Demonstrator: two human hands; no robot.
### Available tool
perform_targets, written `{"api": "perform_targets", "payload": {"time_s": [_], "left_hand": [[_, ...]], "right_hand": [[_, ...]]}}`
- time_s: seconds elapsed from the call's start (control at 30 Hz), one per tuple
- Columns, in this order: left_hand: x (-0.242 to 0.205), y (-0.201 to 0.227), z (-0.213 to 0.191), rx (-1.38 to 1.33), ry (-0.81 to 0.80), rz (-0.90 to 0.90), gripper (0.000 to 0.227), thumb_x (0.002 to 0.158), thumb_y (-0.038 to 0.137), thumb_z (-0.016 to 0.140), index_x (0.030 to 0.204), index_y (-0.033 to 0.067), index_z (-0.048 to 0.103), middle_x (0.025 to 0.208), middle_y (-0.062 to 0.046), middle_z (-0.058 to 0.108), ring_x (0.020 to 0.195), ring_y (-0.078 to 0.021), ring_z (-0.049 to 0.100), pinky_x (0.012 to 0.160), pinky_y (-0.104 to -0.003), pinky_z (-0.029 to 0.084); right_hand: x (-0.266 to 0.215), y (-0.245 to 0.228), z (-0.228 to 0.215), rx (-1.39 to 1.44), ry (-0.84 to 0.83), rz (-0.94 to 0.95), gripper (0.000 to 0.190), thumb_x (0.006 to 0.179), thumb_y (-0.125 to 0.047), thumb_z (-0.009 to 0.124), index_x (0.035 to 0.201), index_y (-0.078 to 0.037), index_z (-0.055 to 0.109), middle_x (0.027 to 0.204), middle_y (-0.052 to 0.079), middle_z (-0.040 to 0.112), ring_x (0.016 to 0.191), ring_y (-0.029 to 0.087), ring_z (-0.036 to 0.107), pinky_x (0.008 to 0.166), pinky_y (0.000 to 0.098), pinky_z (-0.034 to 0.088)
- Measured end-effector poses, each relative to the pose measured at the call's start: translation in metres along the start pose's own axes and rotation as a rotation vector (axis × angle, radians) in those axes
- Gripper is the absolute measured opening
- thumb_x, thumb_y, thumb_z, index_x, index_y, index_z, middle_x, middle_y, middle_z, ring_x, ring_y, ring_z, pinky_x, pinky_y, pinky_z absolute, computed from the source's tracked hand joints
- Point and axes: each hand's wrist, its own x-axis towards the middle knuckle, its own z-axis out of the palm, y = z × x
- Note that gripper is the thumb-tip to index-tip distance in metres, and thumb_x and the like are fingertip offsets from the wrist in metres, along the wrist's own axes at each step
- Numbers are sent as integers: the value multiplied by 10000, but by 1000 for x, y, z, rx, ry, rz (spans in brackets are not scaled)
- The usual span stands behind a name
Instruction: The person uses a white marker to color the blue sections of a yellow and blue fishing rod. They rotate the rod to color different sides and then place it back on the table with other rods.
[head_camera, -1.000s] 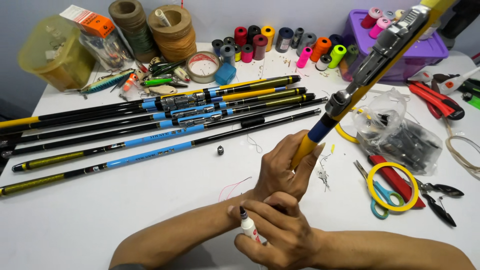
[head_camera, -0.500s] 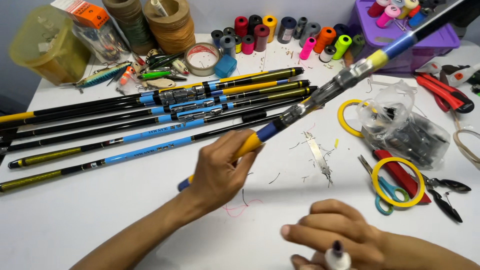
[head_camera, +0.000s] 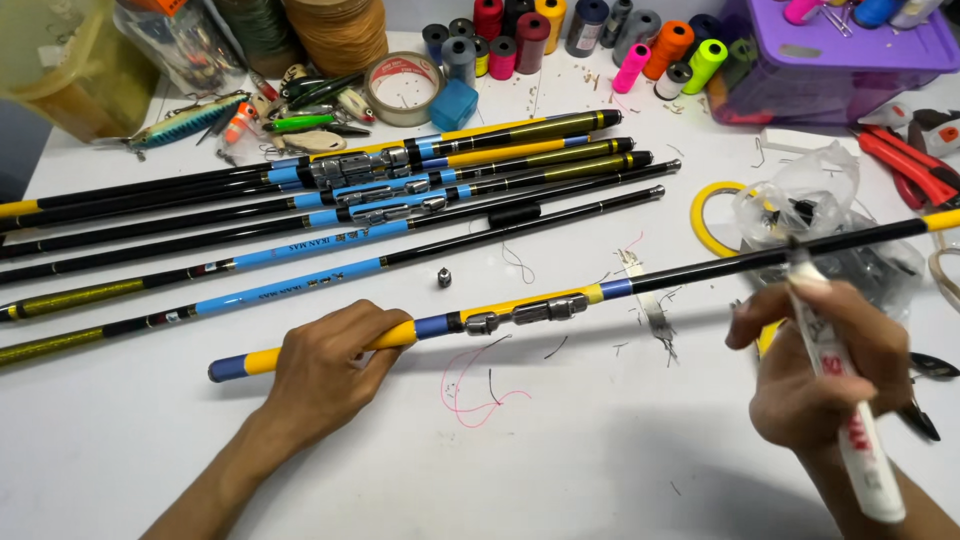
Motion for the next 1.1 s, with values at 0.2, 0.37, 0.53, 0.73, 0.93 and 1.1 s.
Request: {"api": "perform_targets", "payload": {"time_s": [0.2, 0.37, 0.53, 0.73, 0.93, 1.1], "left_hand": [[-3, -7, 7, 44, -98, -39, 220, 844, 65, 697, 1019, 198, 708, 788, 42, 636, 611, -200, 566, 413, -373, 376], [-9, -10, 8, 46, -129, -53, 270, 818, 57, 697, 1033, 220, 713, 812, 54, 656, 615, -204, 586, 400, -388, 382], [-10, -8, 7, 84, -142, -53, 257, 828, 81, 726, 1040, 226, 715, 800, 56, 642, 617, -199, 587, 363, -379, 365], [-7, -6, -2, 93, -143, -74, 231, 843, 105, 742, 1036, 231, 729, 805, 65, 641, 633, -174, 587, 381, -359, 382], [-7, -7, -7, 55, -125, -76, 210, 840, 140, 719, 1039, 206, 734, 853, 52, 679, 663, -188, 619, 443, -366, 416], [-6, -7, -8, 35, -138, -63, 173, 856, 115, 743, 1020, 165, 721, 847, 41, 688, 664, -175, 614, 445, -347, 417]], "right_hand": [[1, 16, 10, 36, -127, 241, 608, 1137, -455, 351, 1270, 86, 594, 970, 220, 617, 576, 195, 531, 928, 385, 423], [4, 12, 21, 51, -221, 351, 446, 1075, -278, 438, 1199, 99, 643, 647, 125, 571, 625, 199, 533, 864, 362, 382], [-11, 28, 19, 263, -140, 654, 356, 958, -110, 560, 1202, 137, 635, 1062, 251, 667, 616, 265, 606, 562, 241, 457], [-16, 33, 15, 382, -180, 681, 343, 906, -171, 572, 1115, 95, 629, 841, 187, 646, 578, 202, 584, 548, 223, 451], [-16, 15, 22, 315, -333, 772, 320, 827, -112, 662, 1081, 83, 646, 950, 177, 695, 643, 166, 593, 548, 224, 449], [-19, 20, 32, 172, -521, 569, 219, 879, -192, 630, 884, 9, 718, 739, 120, 706, 566, 179, 599, 564, 272, 449]]}}
